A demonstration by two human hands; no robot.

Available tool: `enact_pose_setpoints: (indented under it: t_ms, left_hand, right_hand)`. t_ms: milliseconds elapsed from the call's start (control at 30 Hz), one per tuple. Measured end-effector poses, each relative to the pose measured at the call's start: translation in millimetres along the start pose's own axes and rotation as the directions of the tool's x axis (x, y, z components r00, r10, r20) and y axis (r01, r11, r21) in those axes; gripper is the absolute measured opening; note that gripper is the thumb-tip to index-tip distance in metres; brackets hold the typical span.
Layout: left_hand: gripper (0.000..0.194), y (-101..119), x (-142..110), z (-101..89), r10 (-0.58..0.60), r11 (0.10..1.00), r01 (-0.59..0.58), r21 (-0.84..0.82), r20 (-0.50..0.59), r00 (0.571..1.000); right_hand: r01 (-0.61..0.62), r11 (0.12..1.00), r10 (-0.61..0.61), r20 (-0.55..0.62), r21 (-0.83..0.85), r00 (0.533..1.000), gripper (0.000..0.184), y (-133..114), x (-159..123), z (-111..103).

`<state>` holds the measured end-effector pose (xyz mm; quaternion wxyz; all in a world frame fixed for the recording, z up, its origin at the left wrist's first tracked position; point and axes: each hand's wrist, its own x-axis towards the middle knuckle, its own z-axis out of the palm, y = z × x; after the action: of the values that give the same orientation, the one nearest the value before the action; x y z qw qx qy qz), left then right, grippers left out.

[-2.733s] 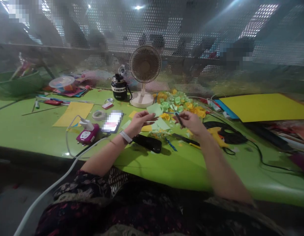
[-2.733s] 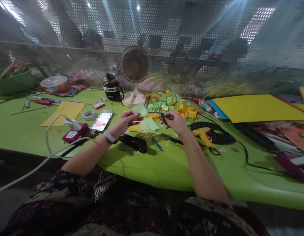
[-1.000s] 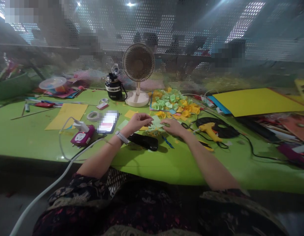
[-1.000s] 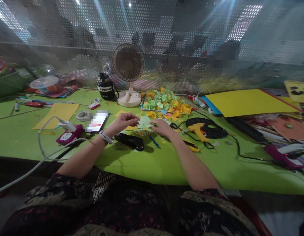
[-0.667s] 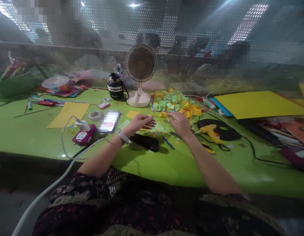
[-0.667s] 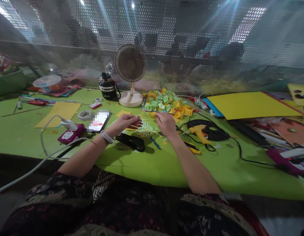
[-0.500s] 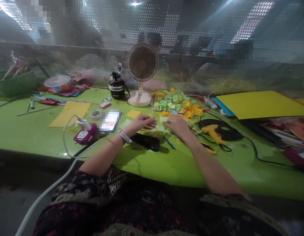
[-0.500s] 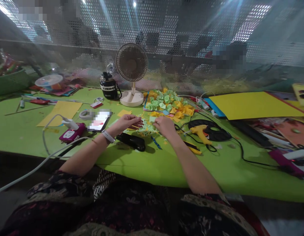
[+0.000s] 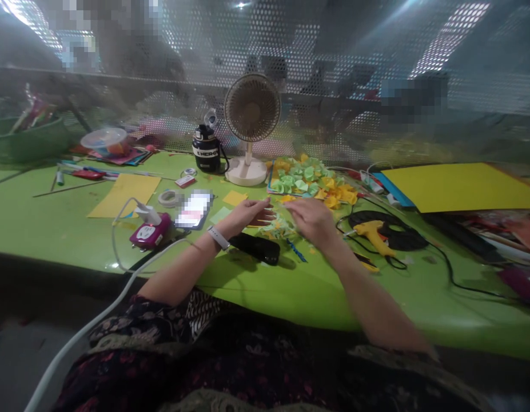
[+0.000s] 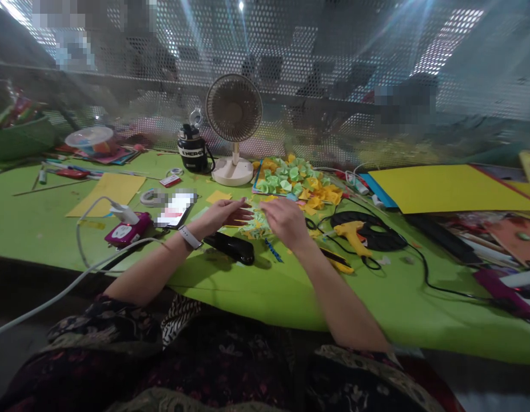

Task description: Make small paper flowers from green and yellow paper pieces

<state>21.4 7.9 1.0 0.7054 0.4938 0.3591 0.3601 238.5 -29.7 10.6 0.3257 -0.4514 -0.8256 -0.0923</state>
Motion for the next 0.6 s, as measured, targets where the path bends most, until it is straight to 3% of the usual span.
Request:
enact_pose_setpoints:
  t_ms: [67,133,233,367,500,600]
  left_hand:
    - [0.04,-2.0,2.7,-0.2,0.033,0.999,-0.034,-0.012,-0.033,0.999]
    - [0.04,-3.6,4.8,-1.0,0.088,0.996,-0.088,-0.005,-0.026,0.996]
    - [0.042,-4.4,4.7,-1.4,0.141,0.99,-0.142,0.011,0.073,0.987]
    - [0.049,-3.0,-1.0,1.7,0.118,0.993,-0.118,-0.014,0.166,0.979]
    - [0.056,0.2,-7.9,4.7,0.099,0.994,-0.087,-0.069,0.198,0.975]
    - [0.046,1.2,-10.2,4.5,0.127,0.99,-0.138,0.025,0.265,0.956]
  right_hand:
    - [0.121,0.992,-0.124,0.091,0.039,0.988,0.028,-11.1,-0.9,5.3]
    - [0.15,0.985,-0.159,0.115,0.085,0.98,0.027,-18.5,-2.4,9.4]
    - [-0.007,0.987,0.002,0.026,0.159,1.0,0.027,-24.3,-4.1,9.9]
    - [-0.208,0.937,0.229,-0.042,0.282,0.973,0.029,-28.9,-3.9,6.3]
    - [-0.19,0.954,0.219,-0.107,0.231,0.97,0.03,-30.3,-3.2,7.9]
    - [-0.166,0.97,0.192,-0.14,0.177,0.971,0.029,-29.7,-3.3,10.5]
